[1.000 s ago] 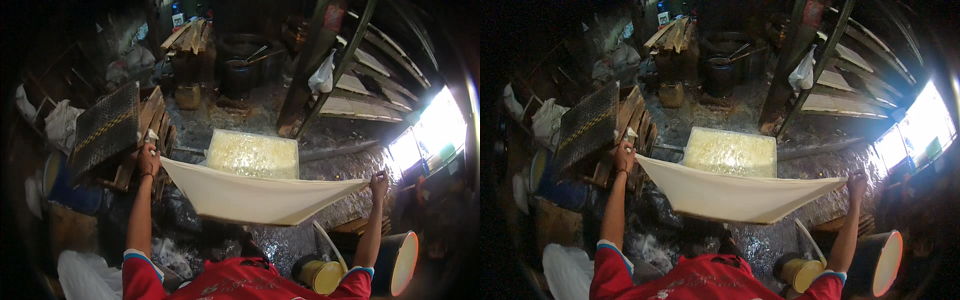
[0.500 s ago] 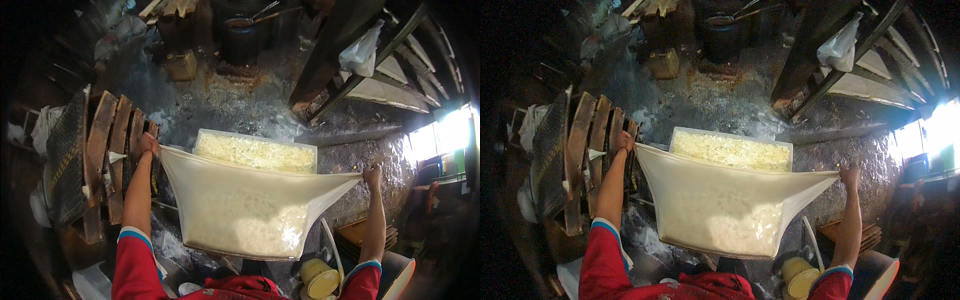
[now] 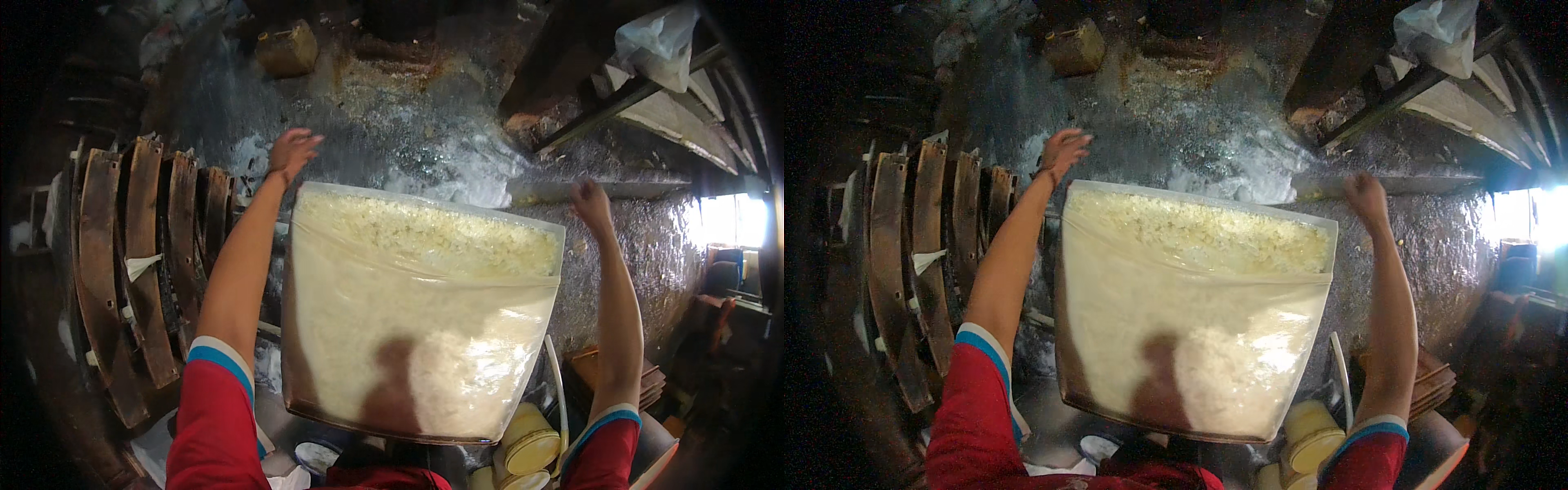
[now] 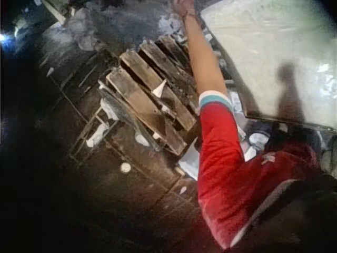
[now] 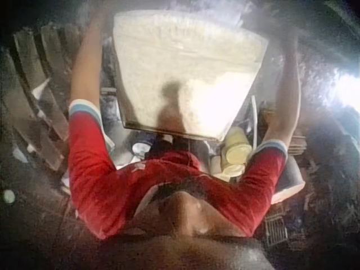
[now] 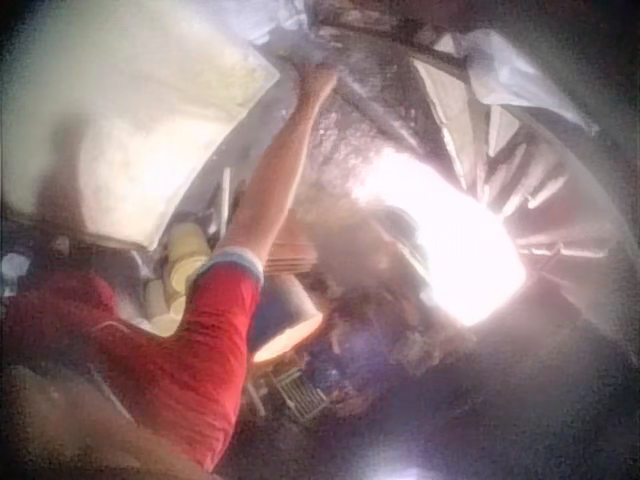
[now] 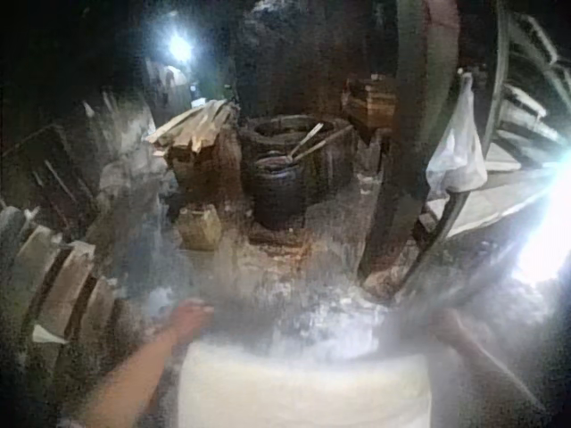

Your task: The person prepares a wooden frame with a mesh screen and a cloth liner. They then use a ladle to scoop a white fibrous slurry from a large metal basin and pour it onto the frame, spreading it evenly. The process is repeated to create a second sheet.

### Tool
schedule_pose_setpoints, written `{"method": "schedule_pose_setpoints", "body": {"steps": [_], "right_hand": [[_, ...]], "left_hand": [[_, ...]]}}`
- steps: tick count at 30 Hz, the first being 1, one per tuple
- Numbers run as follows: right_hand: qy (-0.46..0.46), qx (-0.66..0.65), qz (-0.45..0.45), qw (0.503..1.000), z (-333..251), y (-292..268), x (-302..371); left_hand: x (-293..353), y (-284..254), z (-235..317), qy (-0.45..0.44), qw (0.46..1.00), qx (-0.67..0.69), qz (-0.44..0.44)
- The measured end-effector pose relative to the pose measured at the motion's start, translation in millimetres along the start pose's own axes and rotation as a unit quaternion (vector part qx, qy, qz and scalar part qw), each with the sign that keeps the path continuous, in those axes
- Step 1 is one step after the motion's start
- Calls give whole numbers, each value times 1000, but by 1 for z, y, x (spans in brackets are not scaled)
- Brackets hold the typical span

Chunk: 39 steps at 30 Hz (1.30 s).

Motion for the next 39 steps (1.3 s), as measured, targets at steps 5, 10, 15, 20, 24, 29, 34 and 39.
{"method": "schedule_pose_setpoints", "body": {"steps": [5,10,15,20,24,29,34,39], "right_hand": [[-59,-130,-377,915,-143,146,-1],[-220,266,-404,847,-110,235,-9],[-213,136,-317,914,-170,203,-10],[24,-360,-207,910,-136,157,-22],[-156,159,-319,921,-174,176,8],[-113,-206,-272,933,-177,158,-15],[-154,66,-302,938,-191,168,6],[-112,-209,-288,928,-204,142,6]], "left_hand": [[15,172,-67,-80,893,-301,-326],[-1,199,-162,-112,723,-541,-415],[-24,171,-172,-28,791,-471,-391],[13,197,-62,51,932,-272,-232],[60,206,-60,-150,712,-584,-360],[43,210,-59,-84,908,-295,-287],[49,219,-64,-100,743,-556,-360],[42,215,-49,-53,915,-255,-309]]}}
Point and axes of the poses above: each hand's wrist, its own x-axis away from the middle knuckle, its own y-axis out of the palm, z = x × y, the point moved 10 cm from there along -x, towards the middle knuckle, and after that the axes turned 14 degrees about x, right-handed, at the moved point
